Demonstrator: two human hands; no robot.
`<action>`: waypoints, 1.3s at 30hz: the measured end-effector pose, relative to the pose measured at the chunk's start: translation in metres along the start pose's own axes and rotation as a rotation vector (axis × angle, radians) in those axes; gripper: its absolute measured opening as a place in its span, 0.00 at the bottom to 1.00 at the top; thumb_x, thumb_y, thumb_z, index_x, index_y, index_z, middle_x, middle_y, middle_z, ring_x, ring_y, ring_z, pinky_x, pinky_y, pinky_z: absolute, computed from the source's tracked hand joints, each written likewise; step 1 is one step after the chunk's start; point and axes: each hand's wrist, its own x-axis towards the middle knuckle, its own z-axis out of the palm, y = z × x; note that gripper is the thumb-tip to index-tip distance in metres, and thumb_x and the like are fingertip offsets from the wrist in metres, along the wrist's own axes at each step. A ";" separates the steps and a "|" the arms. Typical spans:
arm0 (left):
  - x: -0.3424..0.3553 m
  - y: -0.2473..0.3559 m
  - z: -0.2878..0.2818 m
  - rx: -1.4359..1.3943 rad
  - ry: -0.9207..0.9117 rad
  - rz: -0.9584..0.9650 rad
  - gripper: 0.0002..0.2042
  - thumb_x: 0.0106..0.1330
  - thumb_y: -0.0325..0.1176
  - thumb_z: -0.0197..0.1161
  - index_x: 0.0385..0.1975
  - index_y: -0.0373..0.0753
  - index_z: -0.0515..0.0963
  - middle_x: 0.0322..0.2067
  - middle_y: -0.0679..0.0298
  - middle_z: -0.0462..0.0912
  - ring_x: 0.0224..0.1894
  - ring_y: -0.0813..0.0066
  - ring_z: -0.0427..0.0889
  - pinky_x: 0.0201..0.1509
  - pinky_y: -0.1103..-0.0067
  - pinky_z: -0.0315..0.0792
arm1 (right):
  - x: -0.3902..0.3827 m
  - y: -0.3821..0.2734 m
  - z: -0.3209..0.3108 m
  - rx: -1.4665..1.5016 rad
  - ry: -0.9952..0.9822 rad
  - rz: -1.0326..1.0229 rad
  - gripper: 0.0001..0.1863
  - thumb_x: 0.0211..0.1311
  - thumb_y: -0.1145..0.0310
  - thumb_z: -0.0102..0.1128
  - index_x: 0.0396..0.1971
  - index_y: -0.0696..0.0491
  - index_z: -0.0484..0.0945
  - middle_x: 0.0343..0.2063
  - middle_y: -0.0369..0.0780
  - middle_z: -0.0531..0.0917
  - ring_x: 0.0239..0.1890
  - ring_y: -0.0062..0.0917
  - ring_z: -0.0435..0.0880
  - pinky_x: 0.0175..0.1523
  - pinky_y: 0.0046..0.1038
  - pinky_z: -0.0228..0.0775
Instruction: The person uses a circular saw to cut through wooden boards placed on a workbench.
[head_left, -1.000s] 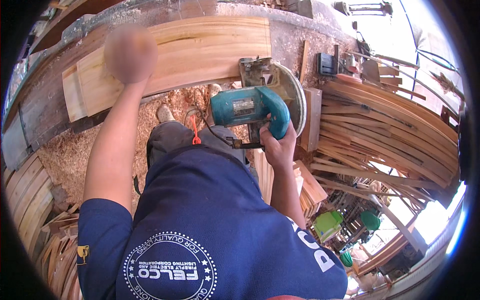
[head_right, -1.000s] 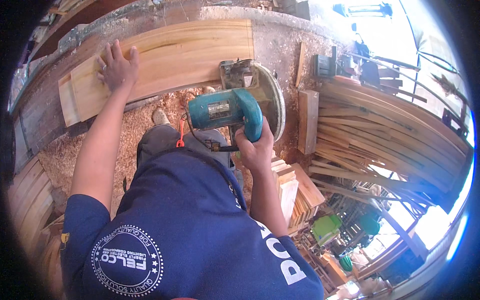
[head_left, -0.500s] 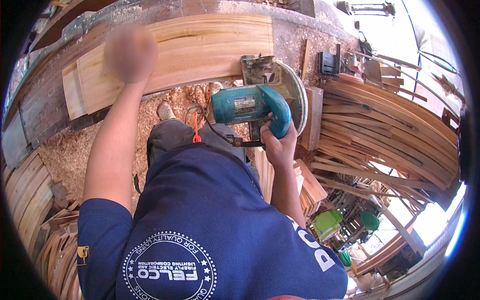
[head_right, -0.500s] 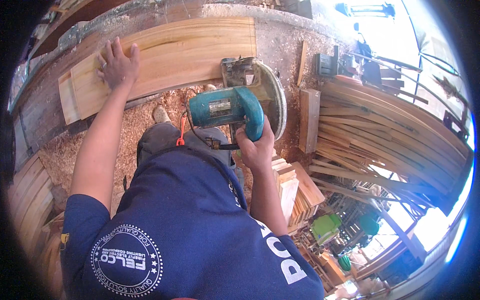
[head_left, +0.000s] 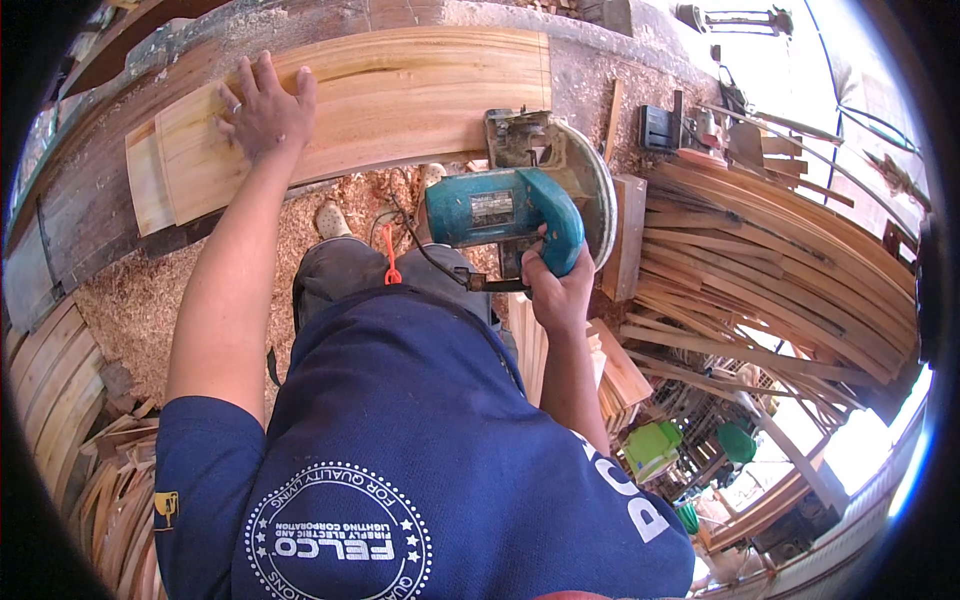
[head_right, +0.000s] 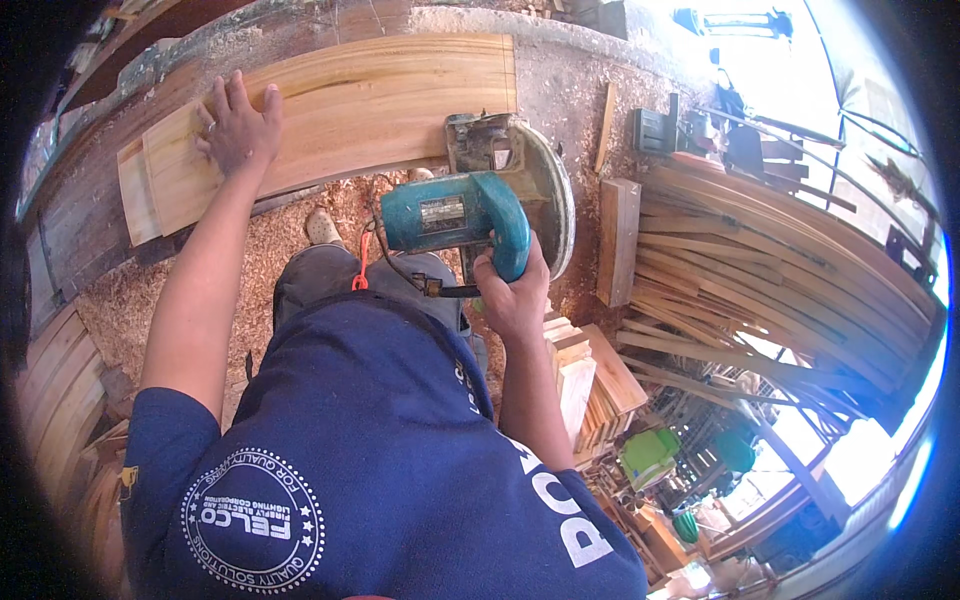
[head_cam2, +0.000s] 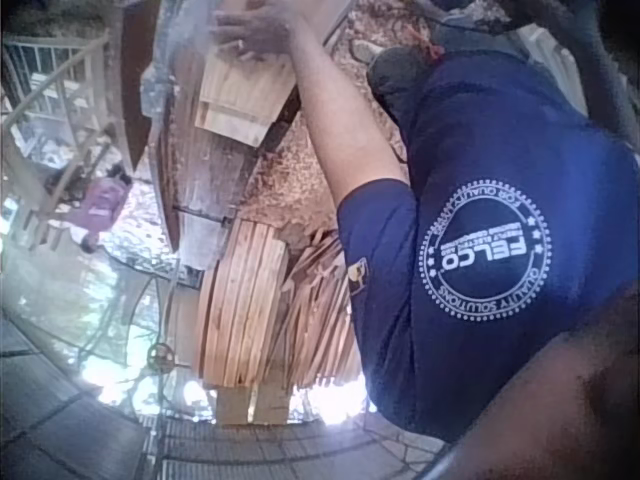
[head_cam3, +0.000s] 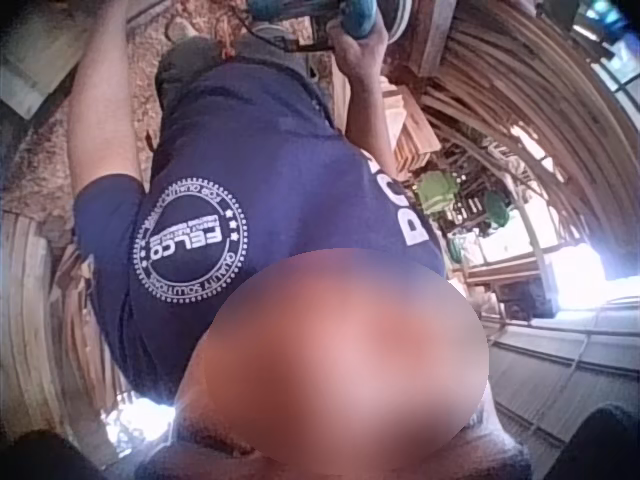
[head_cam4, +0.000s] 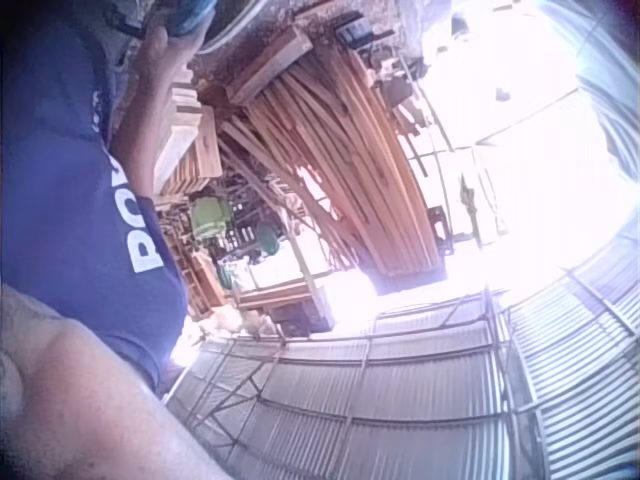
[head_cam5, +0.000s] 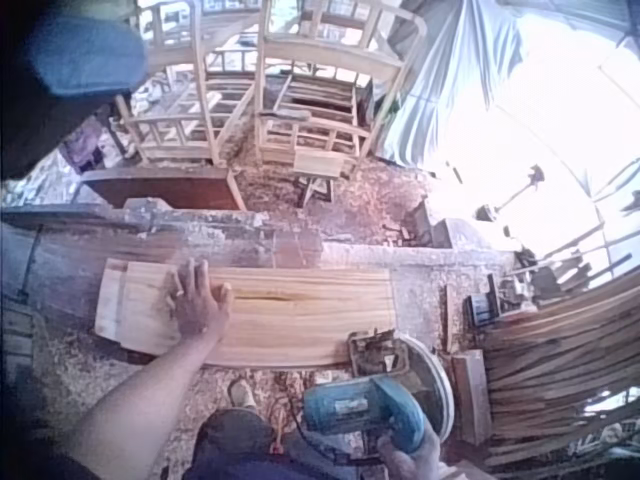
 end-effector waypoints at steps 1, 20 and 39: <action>0.000 0.000 -0.001 0.015 -0.004 0.001 0.38 0.73 0.66 0.46 0.78 0.53 0.58 0.80 0.60 0.53 0.80 0.39 0.50 0.76 0.35 0.46 | 0.000 0.001 0.000 0.006 0.007 0.000 0.15 0.60 0.75 0.64 0.48 0.57 0.79 0.33 0.32 0.80 0.34 0.15 0.76 0.41 0.22 0.71; 0.000 -0.003 0.006 -0.011 0.046 0.001 0.37 0.72 0.66 0.49 0.78 0.55 0.60 0.80 0.63 0.53 0.80 0.39 0.50 0.73 0.34 0.49 | 0.000 0.019 0.001 -0.030 0.078 -0.014 0.18 0.59 0.74 0.65 0.50 0.57 0.80 0.36 0.34 0.81 0.39 0.20 0.77 0.49 0.25 0.72; 0.000 -0.001 0.003 -0.032 -0.009 -0.006 0.37 0.73 0.65 0.48 0.78 0.53 0.60 0.81 0.62 0.52 0.80 0.35 0.48 0.74 0.32 0.47 | 0.005 0.031 0.003 0.094 -0.027 -0.052 0.17 0.60 0.81 0.64 0.50 0.57 0.75 0.30 0.34 0.81 0.28 0.17 0.78 0.34 0.20 0.71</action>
